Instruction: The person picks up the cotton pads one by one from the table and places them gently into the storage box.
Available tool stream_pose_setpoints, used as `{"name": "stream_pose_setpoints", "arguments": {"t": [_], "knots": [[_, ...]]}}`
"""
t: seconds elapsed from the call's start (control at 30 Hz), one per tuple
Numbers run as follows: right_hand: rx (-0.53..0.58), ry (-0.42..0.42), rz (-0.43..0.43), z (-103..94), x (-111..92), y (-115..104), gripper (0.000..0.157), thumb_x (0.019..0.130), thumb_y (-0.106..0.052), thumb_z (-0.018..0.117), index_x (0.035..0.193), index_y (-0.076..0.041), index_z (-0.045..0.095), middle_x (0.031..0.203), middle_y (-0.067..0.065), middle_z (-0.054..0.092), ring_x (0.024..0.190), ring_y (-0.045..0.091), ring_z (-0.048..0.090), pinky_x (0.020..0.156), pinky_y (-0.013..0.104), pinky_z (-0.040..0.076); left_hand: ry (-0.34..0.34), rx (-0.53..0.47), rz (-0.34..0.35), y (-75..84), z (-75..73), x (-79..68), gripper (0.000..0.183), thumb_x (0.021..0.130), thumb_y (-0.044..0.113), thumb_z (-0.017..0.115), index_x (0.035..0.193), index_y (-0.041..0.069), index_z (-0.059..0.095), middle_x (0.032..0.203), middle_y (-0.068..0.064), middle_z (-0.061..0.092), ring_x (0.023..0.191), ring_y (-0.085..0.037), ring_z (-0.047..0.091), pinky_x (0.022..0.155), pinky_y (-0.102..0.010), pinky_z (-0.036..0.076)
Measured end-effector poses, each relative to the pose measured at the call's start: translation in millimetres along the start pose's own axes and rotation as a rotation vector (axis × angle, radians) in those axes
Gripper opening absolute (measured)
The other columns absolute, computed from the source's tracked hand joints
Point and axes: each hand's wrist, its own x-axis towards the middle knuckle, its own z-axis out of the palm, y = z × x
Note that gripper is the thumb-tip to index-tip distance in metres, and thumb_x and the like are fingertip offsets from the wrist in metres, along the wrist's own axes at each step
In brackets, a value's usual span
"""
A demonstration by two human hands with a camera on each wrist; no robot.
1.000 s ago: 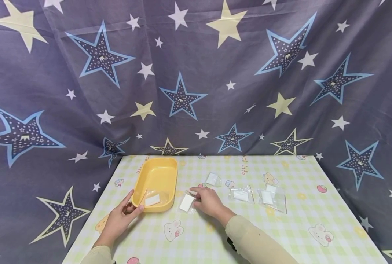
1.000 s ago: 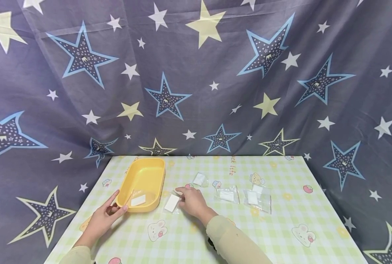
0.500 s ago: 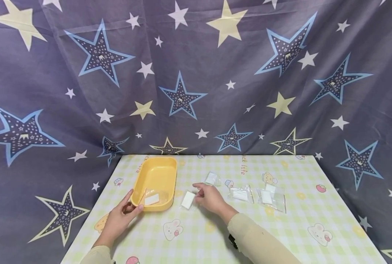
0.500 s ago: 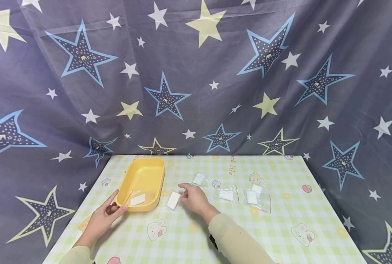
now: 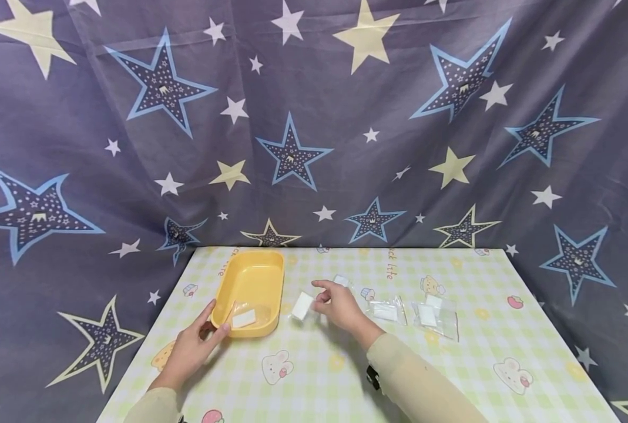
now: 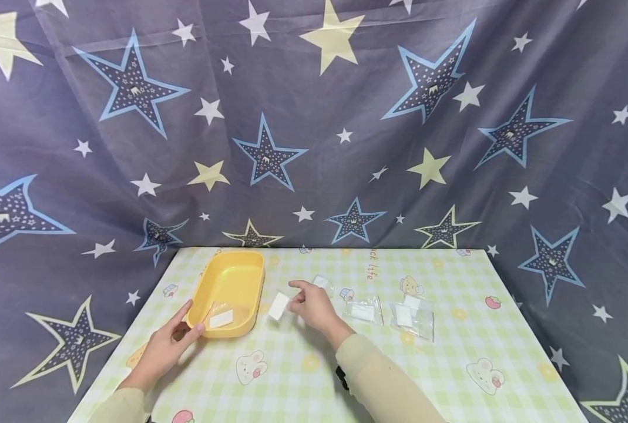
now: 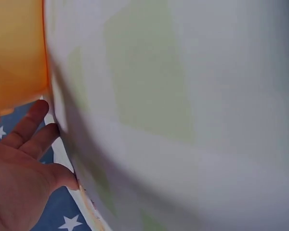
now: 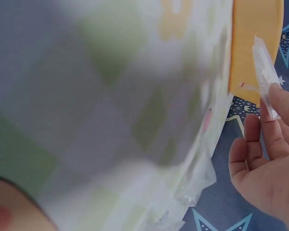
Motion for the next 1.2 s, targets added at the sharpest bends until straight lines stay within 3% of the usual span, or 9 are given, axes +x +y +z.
{"name": "stream_pose_setpoints", "arguments": {"t": [0.13, 0.3, 0.43, 0.63, 1.03, 1.2], "knots": [[0.087, -0.004, 0.041, -2.8, 4.7, -8.1, 0.055, 0.086, -0.017, 0.077, 0.138, -0.016, 0.058, 0.085, -0.004, 0.074, 0.068, 0.006, 0.062, 0.066, 0.023, 0.051, -0.012, 0.014, -0.007, 2.8, -2.1, 2.0, 0.085, 0.087, 0.07, 0.057, 0.157, 0.038, 0.021, 0.108, -0.002, 0.071, 0.096, -0.017, 0.06, 0.09, -0.041, 0.048], [0.182, 0.004, 0.042, -4.4, 12.2, -21.8, 0.053, 0.088, -0.018, 0.076, 0.137, -0.015, 0.058, 0.089, 0.0, 0.076, 0.075, 0.006, 0.068, 0.078, 0.025, 0.054, -0.047, -0.012, -0.047, 5.9, -4.2, 3.4, 0.087, 0.085, 0.074, 0.056, 0.157, 0.042, 0.019, 0.111, -0.004, 0.072, 0.106, -0.022, 0.063, 0.097, -0.05, 0.048], [0.253, 0.002, 0.046, -2.1, 17.5, -36.9, 0.051, 0.089, -0.017, 0.075, 0.137, -0.012, 0.058, 0.092, 0.004, 0.077, 0.08, 0.01, 0.07, 0.079, 0.027, 0.056, -0.069, -0.034, -0.083, 7.7, -4.6, 4.3, 0.089, 0.082, 0.076, 0.057, 0.156, 0.045, 0.018, 0.115, -0.005, 0.071, 0.113, -0.025, 0.061, 0.101, -0.054, 0.045], [0.282, 0.011, 0.095, 11.4, 23.3, -55.4, 0.05, 0.09, -0.02, 0.074, 0.137, -0.015, 0.058, 0.093, 0.002, 0.077, 0.081, 0.009, 0.07, 0.077, 0.027, 0.056, -0.089, -0.041, -0.119, 6.9, -4.9, 3.6, 0.09, 0.081, 0.077, 0.058, 0.155, 0.047, 0.017, 0.118, -0.007, 0.07, 0.117, -0.027, 0.059, 0.103, -0.056, 0.043], [0.417, 0.007, 0.257, 45.3, 28.2, -81.8, 0.045, 0.087, -0.02, 0.074, 0.131, -0.016, 0.064, 0.093, 0.0, 0.075, 0.08, 0.008, 0.067, 0.07, 0.023, 0.053, -0.093, -0.035, -0.113, 8.4, -6.9, 3.0, 0.089, 0.083, 0.075, 0.058, 0.156, 0.045, 0.017, 0.117, -0.006, 0.071, 0.116, -0.026, 0.06, 0.102, -0.056, 0.043], [0.464, -0.015, 0.249, 55.2, 26.9, -87.0, 0.044, 0.091, -0.016, 0.071, 0.134, -0.013, 0.062, 0.102, 0.004, 0.075, 0.087, 0.008, 0.066, 0.071, 0.022, 0.055, -0.093, -0.044, -0.119, 9.2, -6.6, 2.5, 0.09, 0.082, 0.076, 0.058, 0.156, 0.045, 0.017, 0.119, -0.006, 0.07, 0.118, -0.026, 0.059, 0.103, -0.057, 0.043]]}}
